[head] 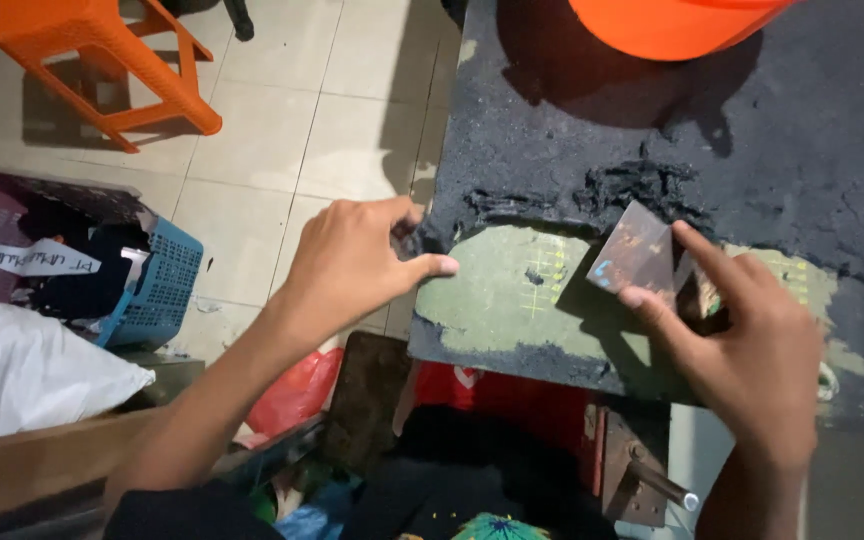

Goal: Scraping excess or dried ink from a screen printing work surface using a metal scraper.

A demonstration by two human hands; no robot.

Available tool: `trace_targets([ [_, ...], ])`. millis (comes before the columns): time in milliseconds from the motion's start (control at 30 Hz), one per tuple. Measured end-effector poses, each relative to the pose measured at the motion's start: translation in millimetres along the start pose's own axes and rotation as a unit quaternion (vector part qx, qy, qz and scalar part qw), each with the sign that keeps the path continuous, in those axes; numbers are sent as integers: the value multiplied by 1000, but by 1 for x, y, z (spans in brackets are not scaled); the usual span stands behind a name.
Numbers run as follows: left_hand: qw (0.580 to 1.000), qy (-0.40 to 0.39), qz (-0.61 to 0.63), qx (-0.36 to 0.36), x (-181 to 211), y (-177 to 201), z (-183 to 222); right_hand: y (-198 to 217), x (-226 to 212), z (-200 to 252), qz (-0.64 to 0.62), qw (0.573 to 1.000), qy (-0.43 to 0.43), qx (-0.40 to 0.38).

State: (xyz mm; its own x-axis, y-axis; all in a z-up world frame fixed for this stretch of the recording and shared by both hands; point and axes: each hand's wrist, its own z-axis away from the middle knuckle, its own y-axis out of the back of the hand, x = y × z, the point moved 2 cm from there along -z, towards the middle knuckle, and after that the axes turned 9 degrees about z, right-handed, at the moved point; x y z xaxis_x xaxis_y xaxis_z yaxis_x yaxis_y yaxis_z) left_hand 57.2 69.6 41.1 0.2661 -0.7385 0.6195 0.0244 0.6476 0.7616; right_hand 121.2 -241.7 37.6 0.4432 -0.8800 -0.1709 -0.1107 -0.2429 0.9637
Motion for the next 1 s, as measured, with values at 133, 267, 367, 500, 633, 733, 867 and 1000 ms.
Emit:
trace_targets([
  [133,997,-48,30,48,1,-10,3,-5,-7,6,-2,998,55,12],
  [267,973,-140,-118,142,-19,-44,3,-10,-16,14,2,993,109,47],
  [367,929,-215,-183,239,-27,-50,-5,-14,-18,16,29,989,128,70],
  [500,944,-226,-146,189,-30,-31,-23,-14,-19,18,27,989,126,75],
  [633,989,-45,119,-72,-9,21,-19,-12,-20,18,34,990,116,76],
  [733,968,-9,239,-79,-7,43,-15,-12,-20,17,55,989,114,76],
  [867,984,-101,97,-110,2,34,-13,-13,-20,17,59,989,115,70],
  [1000,996,-28,-19,-82,9,14,-15,-14,-22,17,70,991,95,69],
])
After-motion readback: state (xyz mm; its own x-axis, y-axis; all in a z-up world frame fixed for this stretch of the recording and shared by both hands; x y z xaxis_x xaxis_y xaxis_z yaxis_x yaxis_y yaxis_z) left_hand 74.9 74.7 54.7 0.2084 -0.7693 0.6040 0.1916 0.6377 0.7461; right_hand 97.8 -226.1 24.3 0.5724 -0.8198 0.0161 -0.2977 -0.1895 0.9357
